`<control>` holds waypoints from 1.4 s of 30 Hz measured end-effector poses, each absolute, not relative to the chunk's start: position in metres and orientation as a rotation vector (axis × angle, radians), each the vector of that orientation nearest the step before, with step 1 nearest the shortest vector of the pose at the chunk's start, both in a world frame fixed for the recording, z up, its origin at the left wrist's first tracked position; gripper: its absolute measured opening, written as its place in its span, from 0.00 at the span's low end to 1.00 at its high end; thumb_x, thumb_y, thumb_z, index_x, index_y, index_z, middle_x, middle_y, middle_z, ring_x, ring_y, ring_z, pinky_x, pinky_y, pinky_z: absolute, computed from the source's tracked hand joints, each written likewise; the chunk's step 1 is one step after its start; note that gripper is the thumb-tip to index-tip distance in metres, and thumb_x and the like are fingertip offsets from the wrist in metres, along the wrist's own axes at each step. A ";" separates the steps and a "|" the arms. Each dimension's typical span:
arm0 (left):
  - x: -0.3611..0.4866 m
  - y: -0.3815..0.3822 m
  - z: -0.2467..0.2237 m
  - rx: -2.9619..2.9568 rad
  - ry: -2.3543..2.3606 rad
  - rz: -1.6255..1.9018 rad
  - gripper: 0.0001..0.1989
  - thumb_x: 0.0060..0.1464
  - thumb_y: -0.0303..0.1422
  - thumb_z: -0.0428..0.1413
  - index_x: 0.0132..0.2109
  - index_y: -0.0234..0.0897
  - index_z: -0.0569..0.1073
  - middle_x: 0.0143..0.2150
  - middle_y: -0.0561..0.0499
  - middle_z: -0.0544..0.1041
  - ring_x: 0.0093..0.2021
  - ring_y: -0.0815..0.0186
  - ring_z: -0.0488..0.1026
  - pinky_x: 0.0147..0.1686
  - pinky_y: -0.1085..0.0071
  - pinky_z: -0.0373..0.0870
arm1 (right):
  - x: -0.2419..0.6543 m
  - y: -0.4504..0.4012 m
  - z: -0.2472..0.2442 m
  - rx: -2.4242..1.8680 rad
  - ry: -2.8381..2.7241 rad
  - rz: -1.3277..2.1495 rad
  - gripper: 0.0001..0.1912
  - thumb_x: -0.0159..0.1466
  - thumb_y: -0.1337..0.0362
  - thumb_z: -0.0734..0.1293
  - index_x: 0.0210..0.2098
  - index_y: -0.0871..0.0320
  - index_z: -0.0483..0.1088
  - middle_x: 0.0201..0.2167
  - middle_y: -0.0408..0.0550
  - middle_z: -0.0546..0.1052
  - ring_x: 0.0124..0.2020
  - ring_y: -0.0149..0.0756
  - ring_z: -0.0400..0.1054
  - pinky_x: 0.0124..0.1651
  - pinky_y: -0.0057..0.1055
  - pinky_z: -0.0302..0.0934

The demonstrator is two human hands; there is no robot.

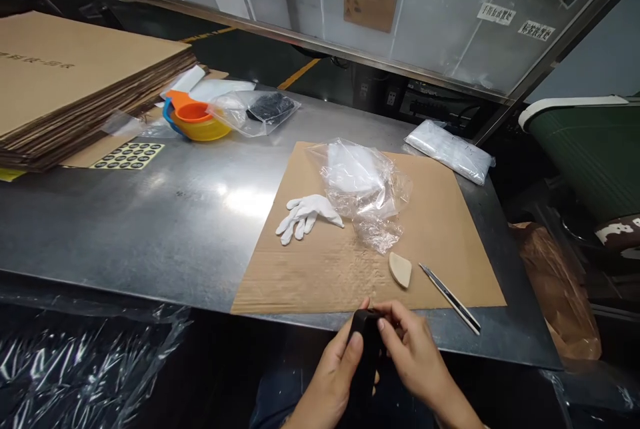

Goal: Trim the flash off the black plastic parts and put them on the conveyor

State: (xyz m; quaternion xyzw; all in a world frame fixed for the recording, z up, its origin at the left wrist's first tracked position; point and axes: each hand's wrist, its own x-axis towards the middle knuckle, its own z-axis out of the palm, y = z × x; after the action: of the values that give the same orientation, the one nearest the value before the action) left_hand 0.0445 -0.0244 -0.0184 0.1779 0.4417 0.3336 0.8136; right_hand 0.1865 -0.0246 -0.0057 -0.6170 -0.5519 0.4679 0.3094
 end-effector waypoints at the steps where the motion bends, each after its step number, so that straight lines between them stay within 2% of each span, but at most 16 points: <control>1: 0.044 -0.022 -0.021 0.367 0.929 0.733 0.39 0.45 0.49 0.59 0.61 0.40 0.60 0.29 0.49 0.75 0.21 0.69 0.69 0.21 0.74 0.66 | 0.186 -0.025 -0.006 -1.602 -1.498 1.217 0.17 0.64 0.63 0.60 0.51 0.57 0.67 0.37 0.48 0.75 0.32 0.32 0.70 0.34 0.27 0.65; 4: 0.043 -0.007 -0.028 0.326 0.949 0.784 0.39 0.45 0.49 0.60 0.61 0.40 0.58 0.34 0.46 0.78 0.21 0.66 0.72 0.22 0.70 0.69 | 0.190 -0.018 -0.007 -1.478 -1.621 1.179 0.23 0.62 0.66 0.61 0.57 0.56 0.61 0.41 0.49 0.75 0.37 0.33 0.70 0.39 0.29 0.66; 8: 0.046 0.028 -0.041 0.499 1.082 0.836 0.36 0.48 0.51 0.55 0.58 0.36 0.60 0.30 0.45 0.78 0.29 0.58 0.76 0.26 0.67 0.71 | 0.206 0.030 -0.007 -1.651 -1.749 0.989 0.17 0.66 0.64 0.55 0.49 0.60 0.68 0.27 0.45 0.76 0.25 0.29 0.70 0.30 0.25 0.65; 10: 0.052 0.048 -0.050 0.699 1.183 0.935 0.33 0.50 0.51 0.53 0.58 0.36 0.61 0.39 0.42 0.78 0.42 0.54 0.75 0.38 0.63 0.72 | 0.216 0.069 -0.006 -1.748 -1.799 0.806 0.16 0.67 0.64 0.54 0.48 0.60 0.68 0.29 0.46 0.76 0.29 0.31 0.71 0.35 0.27 0.65; 12: 0.060 0.065 -0.061 0.937 1.275 1.016 0.31 0.54 0.48 0.49 0.58 0.33 0.62 0.52 0.38 0.72 0.56 0.53 0.65 0.54 0.59 0.62 | 0.225 0.112 -0.006 -1.780 -1.846 0.669 0.13 0.67 0.66 0.56 0.45 0.59 0.70 0.35 0.48 0.76 0.37 0.33 0.70 0.43 0.32 0.63; 14: 0.066 0.078 -0.074 1.168 1.340 1.022 0.30 0.57 0.44 0.45 0.60 0.29 0.59 0.60 0.35 0.64 0.62 0.53 0.57 0.60 0.56 0.53 | 0.231 0.149 -0.010 -1.805 -1.933 0.586 0.10 0.66 0.65 0.58 0.40 0.60 0.70 0.38 0.48 0.75 0.41 0.34 0.69 0.46 0.36 0.62; 16: 0.070 0.085 -0.088 1.385 1.404 1.005 0.29 0.58 0.41 0.43 0.61 0.26 0.58 0.61 0.33 0.62 0.61 0.51 0.57 0.59 0.52 0.53 | 0.234 0.176 -0.017 -1.821 -2.050 0.551 0.09 0.65 0.62 0.61 0.39 0.60 0.70 0.40 0.47 0.74 0.42 0.35 0.68 0.47 0.39 0.62; 18: 0.072 0.088 -0.103 1.573 1.461 1.017 0.27 0.58 0.38 0.42 0.61 0.28 0.59 0.57 0.34 0.66 0.57 0.50 0.62 0.56 0.49 0.56 | 0.235 0.192 -0.025 -1.809 -2.176 0.552 0.11 0.64 0.59 0.63 0.40 0.60 0.69 0.42 0.47 0.73 0.43 0.36 0.68 0.47 0.41 0.62; 21: 0.072 0.087 -0.119 1.708 1.543 1.109 0.25 0.58 0.36 0.42 0.60 0.32 0.62 0.55 0.35 0.67 0.54 0.50 0.64 0.53 0.50 0.59 | 0.236 0.199 -0.038 -1.750 -2.309 0.587 0.13 0.64 0.59 0.64 0.44 0.60 0.68 0.45 0.48 0.71 0.45 0.37 0.67 0.48 0.43 0.62; 24: 0.070 0.087 -0.122 1.737 1.545 1.174 0.24 0.59 0.36 0.42 0.61 0.33 0.60 0.55 0.37 0.66 0.55 0.51 0.62 0.54 0.51 0.58 | 0.240 0.200 -0.047 -1.690 -2.313 0.642 0.12 0.64 0.59 0.63 0.44 0.60 0.68 0.45 0.48 0.71 0.45 0.37 0.67 0.47 0.42 0.63; 27: 0.063 0.091 -0.109 1.712 1.514 1.186 0.23 0.60 0.35 0.41 0.60 0.34 0.60 0.55 0.38 0.67 0.56 0.53 0.63 0.54 0.52 0.60 | 0.249 0.204 -0.051 -1.654 -2.193 0.703 0.12 0.65 0.59 0.62 0.45 0.60 0.67 0.43 0.48 0.72 0.42 0.35 0.68 0.44 0.39 0.64; 32: 0.061 0.124 -0.059 1.744 1.346 1.106 0.20 0.61 0.32 0.40 0.58 0.34 0.61 0.57 0.40 0.66 0.57 0.60 0.64 0.53 0.62 0.65 | 0.264 0.208 -0.049 -1.548 -1.953 0.844 0.13 0.65 0.58 0.61 0.43 0.61 0.67 0.38 0.46 0.73 0.35 0.32 0.69 0.38 0.34 0.66; 35: 0.074 0.160 -0.032 1.977 1.256 1.017 0.22 0.60 0.26 0.38 0.61 0.33 0.57 0.59 0.40 0.65 0.58 0.63 0.63 0.52 0.65 0.66 | 0.265 0.205 -0.047 -1.475 -1.880 0.933 0.13 0.66 0.58 0.61 0.43 0.62 0.67 0.36 0.45 0.73 0.33 0.30 0.69 0.36 0.33 0.66; 37: 0.085 0.184 -0.022 2.053 1.216 0.981 0.22 0.57 0.24 0.44 0.59 0.33 0.61 0.56 0.40 0.68 0.57 0.61 0.65 0.53 0.64 0.65 | 0.264 0.202 -0.045 -1.446 -1.852 0.969 0.13 0.66 0.58 0.61 0.42 0.62 0.67 0.35 0.45 0.73 0.32 0.29 0.69 0.35 0.32 0.66; 39: 0.094 0.202 -0.020 2.108 1.215 0.938 0.18 0.55 0.23 0.48 0.54 0.32 0.66 0.47 0.41 0.74 0.48 0.61 0.71 0.48 0.63 0.69 | 0.262 0.199 -0.044 -1.438 -1.836 0.983 0.13 0.66 0.58 0.61 0.41 0.62 0.68 0.35 0.44 0.73 0.31 0.29 0.69 0.34 0.31 0.66; 42: 0.101 0.214 -0.022 2.170 1.280 0.899 0.09 0.57 0.25 0.50 0.43 0.31 0.72 0.36 0.47 0.76 0.38 0.64 0.74 0.39 0.63 0.72 | 0.263 0.196 -0.041 -1.456 -1.833 0.960 0.14 0.65 0.57 0.61 0.41 0.62 0.68 0.35 0.44 0.73 0.33 0.31 0.69 0.36 0.33 0.66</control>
State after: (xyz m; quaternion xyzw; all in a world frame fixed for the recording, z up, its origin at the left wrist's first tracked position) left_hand 0.1007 0.2139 -0.0225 0.7892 0.4657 0.3270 0.2311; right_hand 0.2634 0.1960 -0.0411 -0.5487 -0.6909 0.3618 0.3013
